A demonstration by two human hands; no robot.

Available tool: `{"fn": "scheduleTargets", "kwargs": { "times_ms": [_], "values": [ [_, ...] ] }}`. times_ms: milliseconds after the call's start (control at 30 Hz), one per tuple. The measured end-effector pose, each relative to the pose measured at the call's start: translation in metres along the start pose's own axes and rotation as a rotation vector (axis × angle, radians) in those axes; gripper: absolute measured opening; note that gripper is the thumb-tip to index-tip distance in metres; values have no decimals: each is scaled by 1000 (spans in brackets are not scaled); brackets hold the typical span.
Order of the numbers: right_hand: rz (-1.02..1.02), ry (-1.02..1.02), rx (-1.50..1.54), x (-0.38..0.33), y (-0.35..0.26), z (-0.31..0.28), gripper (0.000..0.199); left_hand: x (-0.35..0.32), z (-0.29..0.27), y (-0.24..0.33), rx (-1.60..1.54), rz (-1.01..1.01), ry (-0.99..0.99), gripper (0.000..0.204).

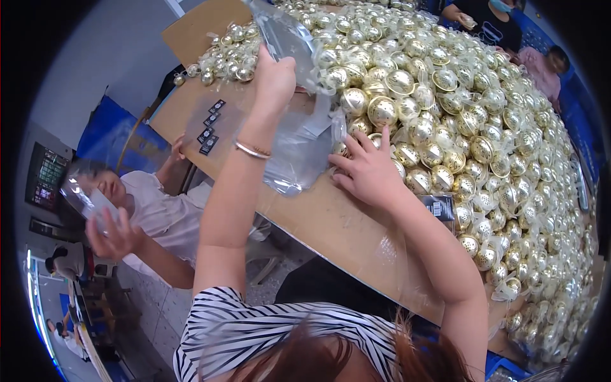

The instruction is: Placing gold-colored spherical ornaments into individual plastic bags at a production line workstation.

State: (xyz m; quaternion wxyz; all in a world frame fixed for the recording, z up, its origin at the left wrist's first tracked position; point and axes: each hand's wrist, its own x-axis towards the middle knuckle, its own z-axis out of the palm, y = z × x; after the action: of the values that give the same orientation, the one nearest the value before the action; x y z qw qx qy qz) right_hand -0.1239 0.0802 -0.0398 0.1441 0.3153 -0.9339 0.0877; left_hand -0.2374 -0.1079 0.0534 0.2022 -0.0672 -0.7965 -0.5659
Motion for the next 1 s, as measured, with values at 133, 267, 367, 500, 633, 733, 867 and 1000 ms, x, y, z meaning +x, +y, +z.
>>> {"fn": "scheduleTargets", "kwargs": {
  "times_ms": [133, 267, 367, 500, 633, 733, 867, 1000],
  "values": [
    [1, 51, 11, 1, -2, 4, 36, -6, 42, -13, -501, -173, 103, 63],
    [-6, 15, 9, 1, -1, 2, 37, -6, 66, -8, -321, -27, 53, 75],
    [15, 33, 14, 0, 0, 2, 38, 1, 69, -1, -237, 307, 163, 48],
    [14, 27, 14, 0, -2, -1, 38, -7, 40, -5, -471, 91, 210, 49],
    [21, 20, 34, 0, 2, 2, 37, -26, 45, -63, -717, -70, 206, 48],
    [-3, 41, 37, -1, 1, 6, 36, -51, 43, -89, -869, -331, 243, 40],
    [-67, 62, 57, -3, 5, 5, 39, -69, 26, -96, -552, -522, -64, 30],
    [-192, 26, 2, -4, 7, -1, 46, -100, -8, -92, 641, -155, -307, 63]
  ]
}}
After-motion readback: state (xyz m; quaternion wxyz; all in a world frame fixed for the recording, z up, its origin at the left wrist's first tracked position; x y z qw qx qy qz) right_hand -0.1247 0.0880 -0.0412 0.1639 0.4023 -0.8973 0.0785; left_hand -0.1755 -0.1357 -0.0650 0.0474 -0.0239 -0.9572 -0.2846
